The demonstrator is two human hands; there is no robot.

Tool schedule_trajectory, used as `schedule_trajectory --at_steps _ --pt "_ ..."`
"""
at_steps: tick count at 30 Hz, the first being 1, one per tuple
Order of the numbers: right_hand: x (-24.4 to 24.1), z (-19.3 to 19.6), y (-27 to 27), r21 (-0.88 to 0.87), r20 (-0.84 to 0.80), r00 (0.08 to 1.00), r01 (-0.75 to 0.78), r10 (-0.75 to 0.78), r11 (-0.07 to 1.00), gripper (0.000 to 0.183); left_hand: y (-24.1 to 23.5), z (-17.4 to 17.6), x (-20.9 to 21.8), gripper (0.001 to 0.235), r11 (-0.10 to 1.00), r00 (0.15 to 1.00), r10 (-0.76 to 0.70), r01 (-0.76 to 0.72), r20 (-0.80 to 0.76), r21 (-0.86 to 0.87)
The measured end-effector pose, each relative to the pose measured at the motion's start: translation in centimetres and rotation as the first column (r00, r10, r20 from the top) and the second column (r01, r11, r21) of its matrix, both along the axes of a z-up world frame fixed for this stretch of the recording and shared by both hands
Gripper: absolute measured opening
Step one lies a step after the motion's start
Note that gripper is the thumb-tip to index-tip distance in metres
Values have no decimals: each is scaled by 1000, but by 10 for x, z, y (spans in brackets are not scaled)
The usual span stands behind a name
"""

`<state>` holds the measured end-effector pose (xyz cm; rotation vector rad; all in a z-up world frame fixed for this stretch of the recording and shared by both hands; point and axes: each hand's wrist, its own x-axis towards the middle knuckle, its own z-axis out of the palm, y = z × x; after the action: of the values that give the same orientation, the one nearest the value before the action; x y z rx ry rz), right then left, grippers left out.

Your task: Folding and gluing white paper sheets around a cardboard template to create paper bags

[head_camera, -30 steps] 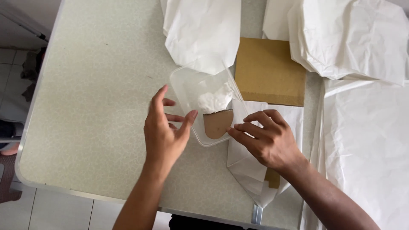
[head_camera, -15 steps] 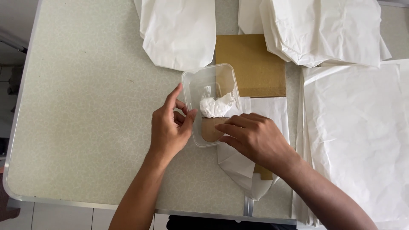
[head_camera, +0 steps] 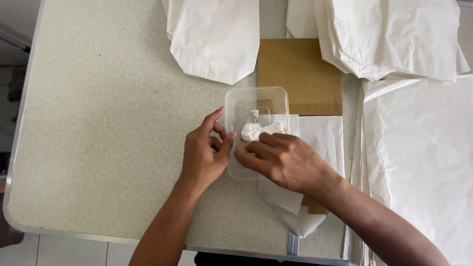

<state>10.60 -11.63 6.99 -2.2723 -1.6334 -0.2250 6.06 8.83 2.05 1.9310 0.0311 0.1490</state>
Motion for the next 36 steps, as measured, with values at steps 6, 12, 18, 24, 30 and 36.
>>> schedule_trajectory --at_steps 6,12,18,24,30,36 --pt "8 20 4 223 -433 866 372 -250 901 28 1 8 -2 49 999 998 25 -26 61 19" --pt "27 -1 -16 275 -669 682 596 -295 754 32 12 1 0 50 997 993 58 -63 104 45" --pt "15 -17 -20 391 -662 719 571 -210 721 18 16 2 -2 48 990 990 129 -131 57 48" --pt "14 -15 -28 411 -695 709 525 -117 745 19 17 1 -2 50 987 988 138 -143 64 79" --pt "16 3 -28 323 -705 692 507 -154 799 8 17 0 -2 50 986 987 153 -156 57 62" --pt "11 -8 -33 304 -811 571 595 -125 744 47 24 7 -1 49 960 970 221 -234 100 153"
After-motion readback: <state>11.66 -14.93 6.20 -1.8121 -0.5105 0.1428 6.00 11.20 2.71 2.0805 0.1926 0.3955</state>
